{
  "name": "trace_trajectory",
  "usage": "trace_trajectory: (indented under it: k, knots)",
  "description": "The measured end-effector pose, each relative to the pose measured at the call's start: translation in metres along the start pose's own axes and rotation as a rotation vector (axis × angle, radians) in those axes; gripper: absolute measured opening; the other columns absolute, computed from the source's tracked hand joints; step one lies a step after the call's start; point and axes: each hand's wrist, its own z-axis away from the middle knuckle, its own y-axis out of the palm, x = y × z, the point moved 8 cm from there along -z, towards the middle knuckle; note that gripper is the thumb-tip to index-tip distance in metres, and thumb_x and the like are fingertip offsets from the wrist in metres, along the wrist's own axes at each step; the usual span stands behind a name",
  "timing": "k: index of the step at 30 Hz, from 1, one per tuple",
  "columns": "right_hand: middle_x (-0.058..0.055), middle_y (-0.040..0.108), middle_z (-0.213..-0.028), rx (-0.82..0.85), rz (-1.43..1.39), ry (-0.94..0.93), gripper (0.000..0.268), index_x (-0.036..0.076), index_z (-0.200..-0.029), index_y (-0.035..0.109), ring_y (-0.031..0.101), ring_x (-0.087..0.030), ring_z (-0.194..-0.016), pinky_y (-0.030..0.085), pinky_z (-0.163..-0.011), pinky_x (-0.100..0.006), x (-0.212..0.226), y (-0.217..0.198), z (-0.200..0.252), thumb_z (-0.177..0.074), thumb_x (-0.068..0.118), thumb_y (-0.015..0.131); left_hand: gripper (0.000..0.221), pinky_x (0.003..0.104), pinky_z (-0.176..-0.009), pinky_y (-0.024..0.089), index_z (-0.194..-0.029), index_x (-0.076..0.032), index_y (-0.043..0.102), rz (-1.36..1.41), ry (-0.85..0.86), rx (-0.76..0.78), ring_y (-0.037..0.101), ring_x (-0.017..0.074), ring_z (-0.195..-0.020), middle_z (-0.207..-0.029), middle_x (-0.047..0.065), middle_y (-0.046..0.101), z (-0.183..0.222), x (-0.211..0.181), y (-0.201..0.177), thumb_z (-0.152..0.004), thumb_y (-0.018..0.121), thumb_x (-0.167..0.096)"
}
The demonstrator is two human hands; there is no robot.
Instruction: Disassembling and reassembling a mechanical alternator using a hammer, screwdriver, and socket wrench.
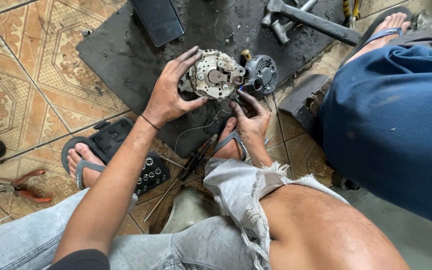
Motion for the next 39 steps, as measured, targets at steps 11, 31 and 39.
trace_trajectory:
  k: [11,31,39]
  knots:
    - [-0.007,0.076,-0.111,-0.019,0.084,-0.127,0.037,0.002,-0.12,0.073,0.071,-0.011,-0.087,0.059,-0.08,-0.017,0.006,0.003,-0.004,-0.085,-0.006,0.081,0.092,0.045,-0.121,0.041,-0.153,-0.012,0.048,-0.029,0.021,-0.021,0.052,0.0286,-0.139,-0.159,0.008,0.047,0.002,-0.003,0.0,-0.069,0.087,-0.02]
    - [-0.03,0.025,-0.156,-0.043,1.07,0.171,0.097,0.029,-0.159,0.025,0.027,-0.058,-0.142,0.035,-0.105,-0.079,-0.01,-0.082,-0.099,-0.085,0.048,0.084,0.092,0.047,-0.123,0.037,-0.155,-0.009,0.042,0.014,-0.019,0.044,0.047,0.0332,-0.144,-0.159,0.014,0.045,0.001,0.001,-0.009,-0.077,0.086,-0.026]
    - [-0.029,0.034,-0.148,0.035,0.889,0.324,0.091,0.019,-0.161,0.029,0.049,-0.046,-0.131,0.047,-0.105,-0.053,-0.017,-0.066,-0.129,-0.089,0.058,0.068,0.061,0.044,-0.119,0.041,-0.151,-0.001,0.045,0.071,-0.062,-0.126,0.051,0.0342,-0.141,-0.154,0.019,0.049,-0.008,0.0,-0.026,-0.101,0.066,-0.03]
